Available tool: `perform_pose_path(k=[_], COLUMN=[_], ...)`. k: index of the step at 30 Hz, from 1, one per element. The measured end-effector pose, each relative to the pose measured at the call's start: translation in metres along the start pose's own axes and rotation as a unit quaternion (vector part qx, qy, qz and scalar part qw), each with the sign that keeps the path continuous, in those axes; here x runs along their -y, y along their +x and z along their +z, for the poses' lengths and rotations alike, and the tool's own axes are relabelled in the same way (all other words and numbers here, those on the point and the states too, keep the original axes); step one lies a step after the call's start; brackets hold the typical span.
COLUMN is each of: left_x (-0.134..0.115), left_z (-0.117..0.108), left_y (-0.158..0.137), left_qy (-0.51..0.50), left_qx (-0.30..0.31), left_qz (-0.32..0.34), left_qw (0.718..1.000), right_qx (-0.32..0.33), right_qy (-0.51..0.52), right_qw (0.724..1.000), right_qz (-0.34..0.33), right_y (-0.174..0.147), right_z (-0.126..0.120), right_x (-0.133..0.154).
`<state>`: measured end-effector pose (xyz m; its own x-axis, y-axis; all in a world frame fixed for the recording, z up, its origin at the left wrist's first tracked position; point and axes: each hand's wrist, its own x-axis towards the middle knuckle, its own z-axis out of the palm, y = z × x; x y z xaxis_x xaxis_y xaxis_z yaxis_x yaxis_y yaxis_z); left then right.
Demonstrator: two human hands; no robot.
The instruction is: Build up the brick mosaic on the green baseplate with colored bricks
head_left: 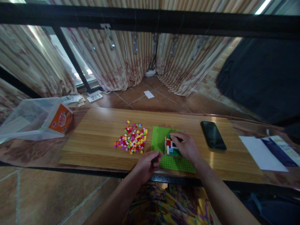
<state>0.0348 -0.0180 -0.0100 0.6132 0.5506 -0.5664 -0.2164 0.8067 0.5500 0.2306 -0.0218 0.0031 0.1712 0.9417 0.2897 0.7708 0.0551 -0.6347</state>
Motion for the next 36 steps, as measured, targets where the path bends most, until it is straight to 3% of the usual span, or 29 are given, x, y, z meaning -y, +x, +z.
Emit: perform_pose_path(k=[6, 13, 15, 18, 22, 36], left_x=[0.003, 0.003, 0.003, 0.002, 0.001, 0.001], left_z=[-0.003, -0.007, -0.008, -0.009, -0.011, -0.011], left_y=[0.001, 0.001, 0.001, 0.002, 0.002, 0.001], left_qy=[-0.029, -0.108, -0.126, -0.145, -0.146, -0.140], left_qx=[0.005, 0.020, 0.039, 0.052, 0.057, 0.057], left_qz=[0.010, 0.004, 0.002, 0.009, 0.002, -0.005], left_qw=[1.000, 0.994, 0.991, 0.988, 0.988, 0.989], right_qx=[0.004, -0.115, -0.097, -0.019, 0.049, 0.030], right_qy=[-0.004, -0.037, -0.043, -0.043, -0.055, -0.107], right_qw=[1.000, 0.992, 0.992, 0.993, 0.990, 0.991], right_qz=[0.006, -0.045, -0.071, -0.107, -0.117, -0.080], right_y=[-0.004, -0.032, -0.043, -0.058, -0.072, -0.080], right_z=[0.000, -0.003, 0.000, 0.008, 0.019, 0.041], right_x=[-0.006, 0.026, 0.041, 0.060, 0.075, 0.076])
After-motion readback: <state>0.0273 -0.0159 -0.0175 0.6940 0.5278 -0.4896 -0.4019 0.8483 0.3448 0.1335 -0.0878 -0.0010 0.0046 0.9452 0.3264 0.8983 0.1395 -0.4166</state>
